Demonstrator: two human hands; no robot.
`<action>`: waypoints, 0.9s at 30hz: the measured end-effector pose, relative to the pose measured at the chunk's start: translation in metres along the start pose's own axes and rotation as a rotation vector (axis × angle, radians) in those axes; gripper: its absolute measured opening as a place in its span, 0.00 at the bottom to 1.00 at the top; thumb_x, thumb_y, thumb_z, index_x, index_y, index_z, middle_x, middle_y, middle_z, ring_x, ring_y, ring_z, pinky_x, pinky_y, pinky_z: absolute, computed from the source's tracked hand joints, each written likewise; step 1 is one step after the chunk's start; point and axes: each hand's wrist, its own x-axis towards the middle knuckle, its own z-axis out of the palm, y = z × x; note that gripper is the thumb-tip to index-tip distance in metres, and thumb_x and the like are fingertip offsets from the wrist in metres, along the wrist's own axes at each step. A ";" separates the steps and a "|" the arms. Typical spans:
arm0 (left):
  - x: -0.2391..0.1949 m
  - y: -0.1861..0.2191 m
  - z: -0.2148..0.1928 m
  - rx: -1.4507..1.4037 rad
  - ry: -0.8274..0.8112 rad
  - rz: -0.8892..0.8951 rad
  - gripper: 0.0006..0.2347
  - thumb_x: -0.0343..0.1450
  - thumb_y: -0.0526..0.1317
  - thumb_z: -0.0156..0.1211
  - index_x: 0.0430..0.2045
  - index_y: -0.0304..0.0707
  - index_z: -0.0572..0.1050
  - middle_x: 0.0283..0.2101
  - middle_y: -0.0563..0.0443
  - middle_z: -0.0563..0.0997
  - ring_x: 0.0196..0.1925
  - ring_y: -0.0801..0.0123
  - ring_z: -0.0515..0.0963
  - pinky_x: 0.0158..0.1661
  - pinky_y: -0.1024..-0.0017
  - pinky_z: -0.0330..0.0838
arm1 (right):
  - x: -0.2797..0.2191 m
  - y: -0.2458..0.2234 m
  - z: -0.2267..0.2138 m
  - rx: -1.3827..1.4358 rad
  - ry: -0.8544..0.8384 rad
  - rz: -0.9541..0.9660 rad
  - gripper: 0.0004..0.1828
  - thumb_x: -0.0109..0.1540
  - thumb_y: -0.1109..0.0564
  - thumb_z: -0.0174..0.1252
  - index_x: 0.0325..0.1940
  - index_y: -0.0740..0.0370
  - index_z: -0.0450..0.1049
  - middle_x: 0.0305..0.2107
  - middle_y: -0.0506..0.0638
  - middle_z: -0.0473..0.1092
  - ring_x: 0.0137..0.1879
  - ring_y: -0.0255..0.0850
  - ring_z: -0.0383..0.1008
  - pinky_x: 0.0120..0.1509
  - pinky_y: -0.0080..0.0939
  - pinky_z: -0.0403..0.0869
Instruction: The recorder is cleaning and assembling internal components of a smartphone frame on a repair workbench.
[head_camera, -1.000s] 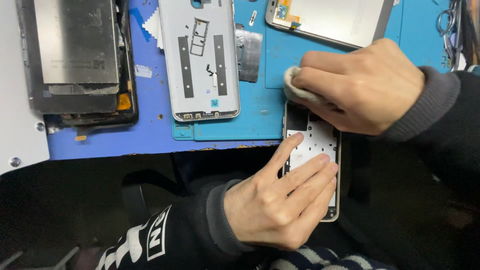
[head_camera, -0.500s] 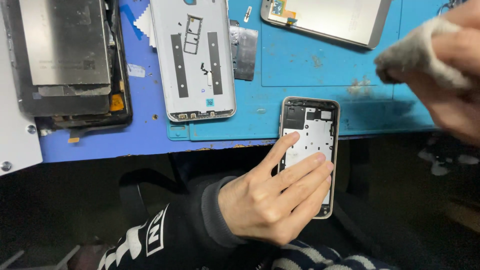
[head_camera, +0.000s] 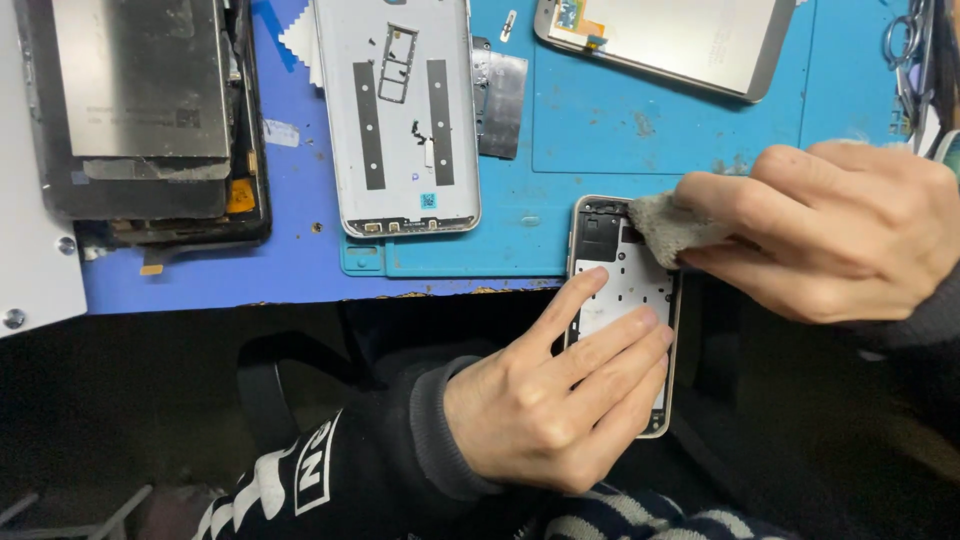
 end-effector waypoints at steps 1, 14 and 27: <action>0.002 -0.001 -0.002 0.021 0.017 0.007 0.11 0.72 0.33 0.59 0.42 0.21 0.80 0.51 0.32 0.81 0.60 0.51 0.80 0.64 0.39 0.72 | 0.003 0.001 0.000 0.007 0.002 -0.033 0.13 0.53 0.55 0.69 0.39 0.64 0.82 0.42 0.54 0.76 0.29 0.39 0.70 0.25 0.39 0.68; 0.006 -0.004 -0.007 0.022 0.011 0.028 0.12 0.71 0.35 0.57 0.41 0.21 0.80 0.49 0.33 0.81 0.59 0.51 0.79 0.61 0.42 0.73 | 0.003 -0.002 -0.001 0.122 -0.010 0.033 0.12 0.50 0.56 0.65 0.37 0.62 0.82 0.45 0.55 0.75 0.33 0.40 0.74 0.30 0.40 0.72; 0.007 0.000 -0.005 0.014 0.040 0.020 0.11 0.69 0.34 0.59 0.40 0.22 0.80 0.49 0.33 0.81 0.58 0.52 0.79 0.61 0.40 0.72 | 0.012 -0.007 0.003 0.109 0.010 0.066 0.08 0.53 0.56 0.65 0.35 0.58 0.83 0.44 0.52 0.76 0.33 0.37 0.74 0.29 0.38 0.72</action>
